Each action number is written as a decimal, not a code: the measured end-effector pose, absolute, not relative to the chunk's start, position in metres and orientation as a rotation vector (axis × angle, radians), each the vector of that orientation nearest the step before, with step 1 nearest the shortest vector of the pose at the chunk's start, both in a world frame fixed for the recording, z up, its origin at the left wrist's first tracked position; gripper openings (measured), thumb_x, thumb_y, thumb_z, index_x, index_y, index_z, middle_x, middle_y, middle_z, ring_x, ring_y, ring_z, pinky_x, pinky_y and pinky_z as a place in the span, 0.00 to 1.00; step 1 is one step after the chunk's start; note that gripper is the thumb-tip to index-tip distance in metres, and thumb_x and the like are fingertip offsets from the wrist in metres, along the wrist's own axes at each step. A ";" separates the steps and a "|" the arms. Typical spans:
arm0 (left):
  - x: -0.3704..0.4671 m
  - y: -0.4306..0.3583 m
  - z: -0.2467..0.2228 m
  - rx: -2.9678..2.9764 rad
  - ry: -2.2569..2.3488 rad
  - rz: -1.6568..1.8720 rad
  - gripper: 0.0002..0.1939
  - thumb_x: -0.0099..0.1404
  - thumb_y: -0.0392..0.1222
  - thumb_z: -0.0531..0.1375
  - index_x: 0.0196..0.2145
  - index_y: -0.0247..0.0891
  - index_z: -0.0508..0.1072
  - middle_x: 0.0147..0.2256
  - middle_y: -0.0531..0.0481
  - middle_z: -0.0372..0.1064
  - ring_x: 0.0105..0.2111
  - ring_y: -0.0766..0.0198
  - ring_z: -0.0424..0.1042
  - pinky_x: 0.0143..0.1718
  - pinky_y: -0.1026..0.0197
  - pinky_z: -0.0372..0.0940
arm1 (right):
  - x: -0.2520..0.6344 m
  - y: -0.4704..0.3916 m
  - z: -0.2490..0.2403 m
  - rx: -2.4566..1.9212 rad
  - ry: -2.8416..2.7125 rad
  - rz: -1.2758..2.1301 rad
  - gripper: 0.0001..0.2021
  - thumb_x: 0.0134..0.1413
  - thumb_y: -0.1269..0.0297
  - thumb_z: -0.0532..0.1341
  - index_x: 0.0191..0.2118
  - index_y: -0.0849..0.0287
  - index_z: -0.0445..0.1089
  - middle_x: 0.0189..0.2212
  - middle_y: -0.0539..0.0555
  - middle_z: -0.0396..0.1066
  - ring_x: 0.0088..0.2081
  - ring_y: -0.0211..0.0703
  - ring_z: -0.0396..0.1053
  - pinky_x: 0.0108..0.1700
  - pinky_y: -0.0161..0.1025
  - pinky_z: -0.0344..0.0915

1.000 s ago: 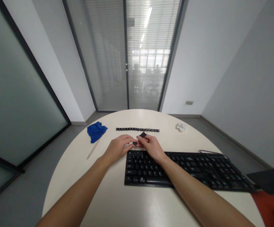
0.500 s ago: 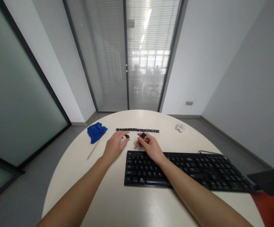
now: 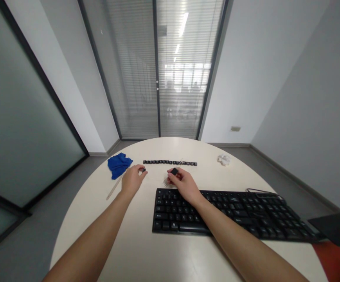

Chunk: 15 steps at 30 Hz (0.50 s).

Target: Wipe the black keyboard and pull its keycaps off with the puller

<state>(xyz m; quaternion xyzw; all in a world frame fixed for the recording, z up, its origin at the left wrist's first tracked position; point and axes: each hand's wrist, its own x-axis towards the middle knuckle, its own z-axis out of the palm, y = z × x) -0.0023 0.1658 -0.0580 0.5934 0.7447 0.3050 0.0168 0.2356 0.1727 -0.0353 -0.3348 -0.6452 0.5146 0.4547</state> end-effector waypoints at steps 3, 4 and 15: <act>-0.002 0.165 -0.058 1.844 2.314 0.925 0.16 0.62 0.47 0.63 0.47 0.42 0.76 0.44 0.47 0.77 0.44 0.56 0.73 0.42 0.60 0.65 | 0.236 0.173 -0.035 -0.845 -1.603 1.246 0.16 0.55 0.52 0.62 0.41 0.61 0.70 0.27 0.52 0.73 0.30 0.42 0.73 0.38 0.41 0.70; -0.002 0.164 -0.058 1.853 2.312 0.918 0.16 0.62 0.47 0.63 0.47 0.42 0.76 0.45 0.47 0.77 0.45 0.56 0.73 0.43 0.60 0.65 | 0.236 0.173 -0.035 -0.847 -1.607 1.244 0.16 0.55 0.52 0.62 0.41 0.61 0.70 0.27 0.52 0.73 0.30 0.42 0.73 0.38 0.40 0.70; 0.001 0.164 -0.043 1.738 2.424 0.828 0.09 0.62 0.45 0.63 0.40 0.44 0.78 0.40 0.50 0.79 0.40 0.56 0.76 0.37 0.62 0.64 | 0.235 0.175 -0.039 -0.851 -1.638 1.237 0.15 0.56 0.54 0.62 0.40 0.62 0.70 0.28 0.54 0.74 0.30 0.42 0.73 0.38 0.41 0.71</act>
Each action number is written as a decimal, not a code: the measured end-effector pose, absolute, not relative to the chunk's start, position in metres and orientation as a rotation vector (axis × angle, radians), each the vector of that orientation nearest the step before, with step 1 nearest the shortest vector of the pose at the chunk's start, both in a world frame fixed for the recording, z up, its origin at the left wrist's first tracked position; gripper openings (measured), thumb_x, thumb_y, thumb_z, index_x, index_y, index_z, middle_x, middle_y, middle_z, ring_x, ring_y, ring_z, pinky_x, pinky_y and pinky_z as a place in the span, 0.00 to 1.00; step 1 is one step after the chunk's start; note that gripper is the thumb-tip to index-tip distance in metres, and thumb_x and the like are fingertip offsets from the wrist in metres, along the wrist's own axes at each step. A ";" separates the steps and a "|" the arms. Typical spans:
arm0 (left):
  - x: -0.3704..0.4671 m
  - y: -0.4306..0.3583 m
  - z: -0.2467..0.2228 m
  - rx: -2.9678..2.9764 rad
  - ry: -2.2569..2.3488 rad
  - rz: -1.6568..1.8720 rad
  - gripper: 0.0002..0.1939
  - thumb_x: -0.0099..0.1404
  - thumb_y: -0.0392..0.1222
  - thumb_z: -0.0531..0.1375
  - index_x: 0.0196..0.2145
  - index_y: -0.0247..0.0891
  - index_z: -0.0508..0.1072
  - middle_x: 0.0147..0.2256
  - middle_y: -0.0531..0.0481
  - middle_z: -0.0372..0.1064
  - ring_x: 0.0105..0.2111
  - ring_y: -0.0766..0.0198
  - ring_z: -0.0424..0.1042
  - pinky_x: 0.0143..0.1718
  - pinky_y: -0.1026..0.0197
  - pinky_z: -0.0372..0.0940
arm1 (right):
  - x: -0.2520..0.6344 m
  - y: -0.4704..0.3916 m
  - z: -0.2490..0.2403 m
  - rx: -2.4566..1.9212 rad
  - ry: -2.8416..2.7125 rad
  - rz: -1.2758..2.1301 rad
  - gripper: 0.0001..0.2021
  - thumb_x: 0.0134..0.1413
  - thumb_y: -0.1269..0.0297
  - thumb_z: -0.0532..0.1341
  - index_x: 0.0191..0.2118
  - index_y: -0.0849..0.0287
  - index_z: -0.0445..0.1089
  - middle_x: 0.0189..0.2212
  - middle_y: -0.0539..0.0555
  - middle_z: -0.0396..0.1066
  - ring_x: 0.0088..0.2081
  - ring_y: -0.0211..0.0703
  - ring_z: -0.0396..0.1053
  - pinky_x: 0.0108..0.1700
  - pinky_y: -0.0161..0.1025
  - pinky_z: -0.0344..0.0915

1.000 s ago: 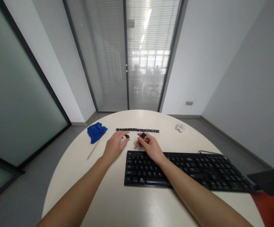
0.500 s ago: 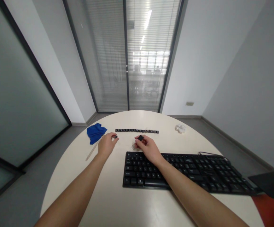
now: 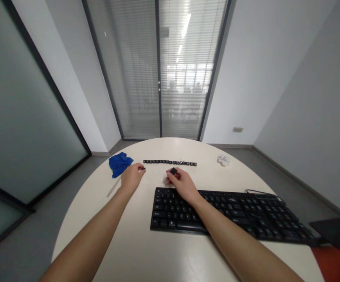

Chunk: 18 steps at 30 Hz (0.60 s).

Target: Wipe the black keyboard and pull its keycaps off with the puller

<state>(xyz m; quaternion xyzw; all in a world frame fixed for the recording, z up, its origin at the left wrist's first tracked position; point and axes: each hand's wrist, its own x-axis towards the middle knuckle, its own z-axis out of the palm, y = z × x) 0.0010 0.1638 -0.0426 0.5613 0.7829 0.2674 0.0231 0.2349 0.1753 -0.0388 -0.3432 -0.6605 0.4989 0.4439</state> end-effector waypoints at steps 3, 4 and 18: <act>0.001 0.171 -0.043 1.671 2.476 0.849 0.10 0.62 0.45 0.63 0.41 0.45 0.78 0.41 0.50 0.79 0.42 0.55 0.76 0.38 0.61 0.65 | 0.235 0.175 -0.039 -0.850 -1.633 1.242 0.15 0.56 0.53 0.62 0.40 0.62 0.71 0.28 0.54 0.74 0.30 0.42 0.73 0.38 0.42 0.72; 0.001 0.173 -0.044 1.651 2.491 0.866 0.11 0.63 0.46 0.63 0.43 0.45 0.78 0.41 0.50 0.79 0.42 0.55 0.76 0.38 0.61 0.65 | 0.235 0.175 -0.038 -0.849 -1.630 1.246 0.16 0.56 0.53 0.62 0.40 0.62 0.71 0.28 0.54 0.74 0.30 0.42 0.73 0.38 0.41 0.72; -0.004 0.185 -0.054 1.652 2.466 0.960 0.11 0.64 0.47 0.62 0.44 0.43 0.76 0.43 0.50 0.78 0.44 0.55 0.75 0.39 0.60 0.65 | 0.235 0.169 -0.028 -0.892 -1.671 1.234 0.17 0.59 0.50 0.59 0.38 0.61 0.70 0.28 0.54 0.74 0.30 0.41 0.72 0.37 0.39 0.69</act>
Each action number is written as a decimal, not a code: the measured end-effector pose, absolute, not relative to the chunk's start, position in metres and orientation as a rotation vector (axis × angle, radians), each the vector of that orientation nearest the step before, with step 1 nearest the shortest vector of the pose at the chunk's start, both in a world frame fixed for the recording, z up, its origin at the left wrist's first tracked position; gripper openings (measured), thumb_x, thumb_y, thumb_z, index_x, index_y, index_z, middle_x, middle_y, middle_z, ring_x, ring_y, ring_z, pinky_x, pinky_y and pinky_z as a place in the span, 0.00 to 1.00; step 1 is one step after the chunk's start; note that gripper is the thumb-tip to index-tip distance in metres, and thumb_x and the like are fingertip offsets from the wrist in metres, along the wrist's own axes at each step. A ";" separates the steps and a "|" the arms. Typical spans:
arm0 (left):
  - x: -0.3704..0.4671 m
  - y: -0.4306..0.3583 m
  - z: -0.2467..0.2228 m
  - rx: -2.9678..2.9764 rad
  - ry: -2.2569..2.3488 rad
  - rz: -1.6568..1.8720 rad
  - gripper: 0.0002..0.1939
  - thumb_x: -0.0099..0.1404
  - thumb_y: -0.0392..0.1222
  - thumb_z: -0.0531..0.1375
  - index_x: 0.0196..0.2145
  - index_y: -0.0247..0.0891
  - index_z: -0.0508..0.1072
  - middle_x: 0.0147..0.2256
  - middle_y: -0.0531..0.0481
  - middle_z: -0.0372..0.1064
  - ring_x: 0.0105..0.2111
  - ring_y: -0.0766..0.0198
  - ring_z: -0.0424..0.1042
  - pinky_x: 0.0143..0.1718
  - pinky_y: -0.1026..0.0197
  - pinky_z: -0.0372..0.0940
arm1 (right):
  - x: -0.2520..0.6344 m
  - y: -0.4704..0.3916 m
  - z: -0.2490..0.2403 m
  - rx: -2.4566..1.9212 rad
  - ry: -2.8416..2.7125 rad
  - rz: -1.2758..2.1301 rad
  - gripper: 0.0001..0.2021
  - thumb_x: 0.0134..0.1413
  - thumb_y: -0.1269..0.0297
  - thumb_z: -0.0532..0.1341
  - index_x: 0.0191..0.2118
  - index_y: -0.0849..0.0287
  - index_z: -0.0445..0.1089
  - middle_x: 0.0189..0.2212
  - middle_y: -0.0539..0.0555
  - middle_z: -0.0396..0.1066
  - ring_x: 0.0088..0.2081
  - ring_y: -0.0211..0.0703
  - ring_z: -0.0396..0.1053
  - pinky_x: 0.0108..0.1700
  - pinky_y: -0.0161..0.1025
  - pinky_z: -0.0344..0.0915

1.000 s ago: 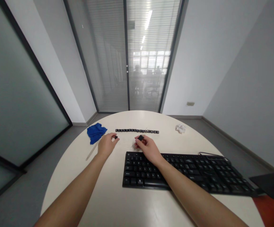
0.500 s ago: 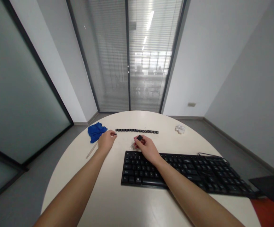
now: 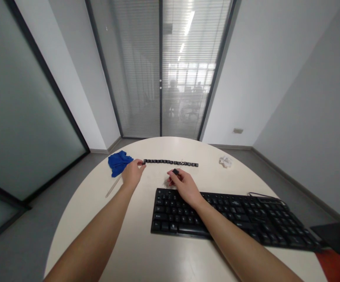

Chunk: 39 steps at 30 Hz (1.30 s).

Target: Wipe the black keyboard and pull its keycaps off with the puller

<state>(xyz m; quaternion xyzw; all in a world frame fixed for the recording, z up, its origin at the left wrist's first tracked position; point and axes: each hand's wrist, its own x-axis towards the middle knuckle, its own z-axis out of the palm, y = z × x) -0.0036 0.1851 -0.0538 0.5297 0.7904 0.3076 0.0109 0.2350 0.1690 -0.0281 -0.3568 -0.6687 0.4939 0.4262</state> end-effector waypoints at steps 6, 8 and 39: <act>-0.005 0.187 -0.057 1.645 2.460 0.977 0.14 0.64 0.48 0.63 0.46 0.42 0.74 0.43 0.49 0.78 0.44 0.55 0.75 0.39 0.61 0.65 | 0.236 0.163 -0.025 -0.887 -1.776 1.127 0.17 0.63 0.50 0.56 0.37 0.60 0.71 0.28 0.52 0.73 0.32 0.42 0.71 0.38 0.39 0.67; -0.005 0.186 -0.058 1.650 2.464 0.994 0.16 0.63 0.48 0.63 0.48 0.41 0.72 0.43 0.48 0.77 0.44 0.55 0.75 0.40 0.60 0.64 | 0.238 0.162 -0.021 -0.903 -1.843 1.063 0.17 0.64 0.51 0.56 0.37 0.60 0.72 0.28 0.52 0.73 0.31 0.42 0.71 0.37 0.38 0.66; 0.030 0.118 -0.015 2.221 1.420 0.560 0.14 0.63 0.45 0.60 0.46 0.41 0.77 0.40 0.47 0.75 0.39 0.58 0.73 0.42 0.59 0.64 | 0.251 0.144 -0.016 -0.788 -2.251 0.943 0.17 0.65 0.52 0.55 0.34 0.58 0.73 0.30 0.51 0.74 0.34 0.42 0.69 0.39 0.37 0.63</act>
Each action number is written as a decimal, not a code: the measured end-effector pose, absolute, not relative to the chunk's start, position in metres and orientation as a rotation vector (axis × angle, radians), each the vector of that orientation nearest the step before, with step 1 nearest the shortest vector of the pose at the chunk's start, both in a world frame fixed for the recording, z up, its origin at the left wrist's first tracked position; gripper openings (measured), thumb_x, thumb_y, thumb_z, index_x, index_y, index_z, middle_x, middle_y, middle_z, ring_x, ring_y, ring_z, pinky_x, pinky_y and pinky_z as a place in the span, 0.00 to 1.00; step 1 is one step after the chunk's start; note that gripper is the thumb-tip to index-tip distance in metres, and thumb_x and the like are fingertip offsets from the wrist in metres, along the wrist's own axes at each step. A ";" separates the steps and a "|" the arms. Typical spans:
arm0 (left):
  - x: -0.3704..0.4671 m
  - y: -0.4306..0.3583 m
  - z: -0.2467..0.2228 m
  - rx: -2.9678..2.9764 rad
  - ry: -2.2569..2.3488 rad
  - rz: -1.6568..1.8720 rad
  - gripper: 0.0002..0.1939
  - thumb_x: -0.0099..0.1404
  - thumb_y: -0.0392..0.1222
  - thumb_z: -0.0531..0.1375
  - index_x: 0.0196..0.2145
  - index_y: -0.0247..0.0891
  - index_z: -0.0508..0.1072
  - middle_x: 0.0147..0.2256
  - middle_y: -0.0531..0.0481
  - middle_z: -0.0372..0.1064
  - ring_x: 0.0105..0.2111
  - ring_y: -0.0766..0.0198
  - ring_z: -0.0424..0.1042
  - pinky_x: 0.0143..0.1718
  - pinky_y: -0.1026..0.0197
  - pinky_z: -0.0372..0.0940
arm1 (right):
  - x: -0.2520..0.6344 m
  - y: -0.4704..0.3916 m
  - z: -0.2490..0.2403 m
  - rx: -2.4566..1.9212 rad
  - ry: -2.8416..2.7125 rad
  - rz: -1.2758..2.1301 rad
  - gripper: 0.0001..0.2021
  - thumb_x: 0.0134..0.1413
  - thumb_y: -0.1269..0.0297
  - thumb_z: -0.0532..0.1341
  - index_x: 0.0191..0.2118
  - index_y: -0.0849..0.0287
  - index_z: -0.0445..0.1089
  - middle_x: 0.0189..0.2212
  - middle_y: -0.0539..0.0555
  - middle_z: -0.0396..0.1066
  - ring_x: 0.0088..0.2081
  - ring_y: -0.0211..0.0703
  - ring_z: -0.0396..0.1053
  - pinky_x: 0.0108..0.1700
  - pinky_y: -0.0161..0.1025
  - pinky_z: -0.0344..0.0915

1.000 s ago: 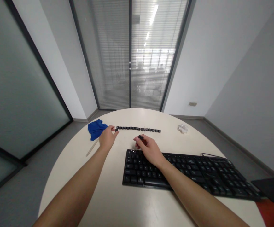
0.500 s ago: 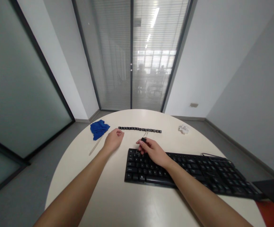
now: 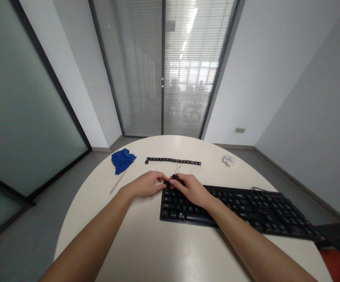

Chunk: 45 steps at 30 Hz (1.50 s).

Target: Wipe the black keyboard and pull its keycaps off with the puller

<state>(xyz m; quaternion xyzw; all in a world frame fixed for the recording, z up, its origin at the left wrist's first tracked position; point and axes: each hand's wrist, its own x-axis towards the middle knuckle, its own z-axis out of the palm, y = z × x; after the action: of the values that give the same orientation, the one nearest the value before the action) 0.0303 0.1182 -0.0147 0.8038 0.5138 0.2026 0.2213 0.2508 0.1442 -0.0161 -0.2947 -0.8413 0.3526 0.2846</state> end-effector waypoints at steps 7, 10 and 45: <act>0.032 0.118 -0.016 2.245 1.395 0.567 0.16 0.61 0.46 0.63 0.46 0.40 0.76 0.42 0.46 0.74 0.41 0.57 0.72 0.44 0.57 0.65 | 0.250 0.143 -0.019 -0.907 -2.269 0.711 0.19 0.66 0.51 0.55 0.33 0.59 0.73 0.27 0.52 0.74 0.30 0.42 0.67 0.35 0.36 0.60; 0.034 0.118 -0.017 2.241 1.316 0.620 0.14 0.61 0.43 0.63 0.46 0.40 0.76 0.43 0.47 0.75 0.43 0.58 0.71 0.46 0.58 0.64 | 0.250 0.144 -0.021 -1.000 -2.271 0.587 0.19 0.65 0.52 0.55 0.30 0.59 0.73 0.26 0.53 0.73 0.30 0.43 0.67 0.34 0.36 0.58; 0.058 0.124 -0.022 2.060 1.228 0.981 0.10 0.63 0.39 0.62 0.43 0.39 0.75 0.42 0.49 0.75 0.36 0.64 0.71 0.39 0.61 0.66 | 0.256 0.159 -0.033 -0.995 -1.922 0.923 0.21 0.64 0.49 0.55 0.31 0.60 0.74 0.27 0.53 0.76 0.31 0.44 0.72 0.38 0.38 0.64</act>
<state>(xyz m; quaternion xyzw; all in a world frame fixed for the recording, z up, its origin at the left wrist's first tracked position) 0.0577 0.1240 -0.0224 0.7652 0.4560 0.3644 0.2717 0.2555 0.1593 -0.0328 -0.3903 -0.7542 0.3622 0.3843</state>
